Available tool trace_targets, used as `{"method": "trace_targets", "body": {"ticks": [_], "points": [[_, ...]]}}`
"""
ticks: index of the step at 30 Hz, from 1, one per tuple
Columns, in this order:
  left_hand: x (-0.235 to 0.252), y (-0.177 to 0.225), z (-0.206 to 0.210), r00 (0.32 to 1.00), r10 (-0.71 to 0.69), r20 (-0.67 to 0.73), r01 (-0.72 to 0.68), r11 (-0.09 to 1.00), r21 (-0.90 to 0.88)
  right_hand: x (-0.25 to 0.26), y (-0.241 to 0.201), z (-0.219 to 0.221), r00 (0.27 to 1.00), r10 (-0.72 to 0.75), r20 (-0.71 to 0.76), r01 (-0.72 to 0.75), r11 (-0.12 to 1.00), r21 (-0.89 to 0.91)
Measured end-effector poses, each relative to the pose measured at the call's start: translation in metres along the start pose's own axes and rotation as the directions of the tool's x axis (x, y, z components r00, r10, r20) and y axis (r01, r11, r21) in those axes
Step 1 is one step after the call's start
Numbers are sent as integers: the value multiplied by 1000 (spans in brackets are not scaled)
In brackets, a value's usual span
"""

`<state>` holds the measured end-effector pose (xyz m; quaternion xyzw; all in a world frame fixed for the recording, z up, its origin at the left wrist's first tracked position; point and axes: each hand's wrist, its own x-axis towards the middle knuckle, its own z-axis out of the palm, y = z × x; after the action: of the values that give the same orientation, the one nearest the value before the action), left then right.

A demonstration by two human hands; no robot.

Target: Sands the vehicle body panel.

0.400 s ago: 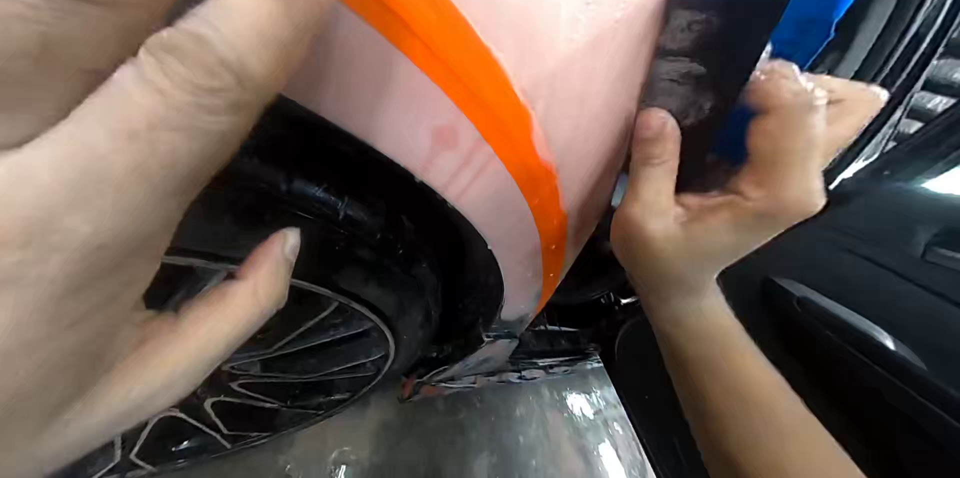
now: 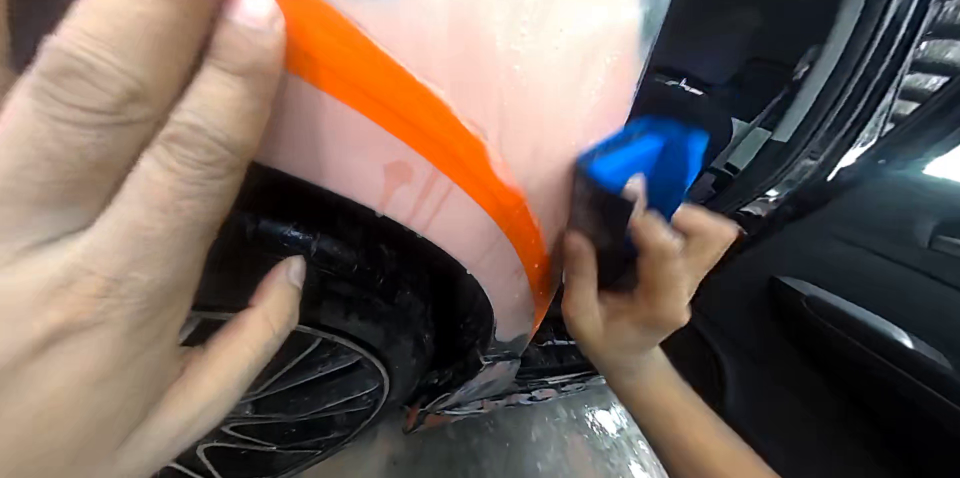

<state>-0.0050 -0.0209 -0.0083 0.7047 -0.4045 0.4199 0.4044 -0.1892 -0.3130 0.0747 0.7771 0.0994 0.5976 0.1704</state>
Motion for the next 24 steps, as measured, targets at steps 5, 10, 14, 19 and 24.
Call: {"method": "trace_targets", "body": {"ticks": [5, 10, 14, 19, 24], "points": [[21, 5, -1, 994, 103, -26, -101, 992, 78, -4, 6, 1, 1000, -4, 0, 4, 999, 36], [29, 22, -2, 997, 82, 9, -82, 976, 201, 10, 2, 3, 1000, -11, -16, 10, 1000, -7], [33, 24, 0, 995, 99, -14, -93, 966, 242, -3, 12, -2, 998, -59, 31, 59, 998, 2], [36, 40, 12, 996, 91, 16, -93, 974, 208, 42, -2, 0, 997, -66, 27, 66, 998, 9], [36, 37, 15, 991, 126, 43, -132, 973, 190, -33, 16, -9, 994, -57, 93, 57, 998, 2]]}}
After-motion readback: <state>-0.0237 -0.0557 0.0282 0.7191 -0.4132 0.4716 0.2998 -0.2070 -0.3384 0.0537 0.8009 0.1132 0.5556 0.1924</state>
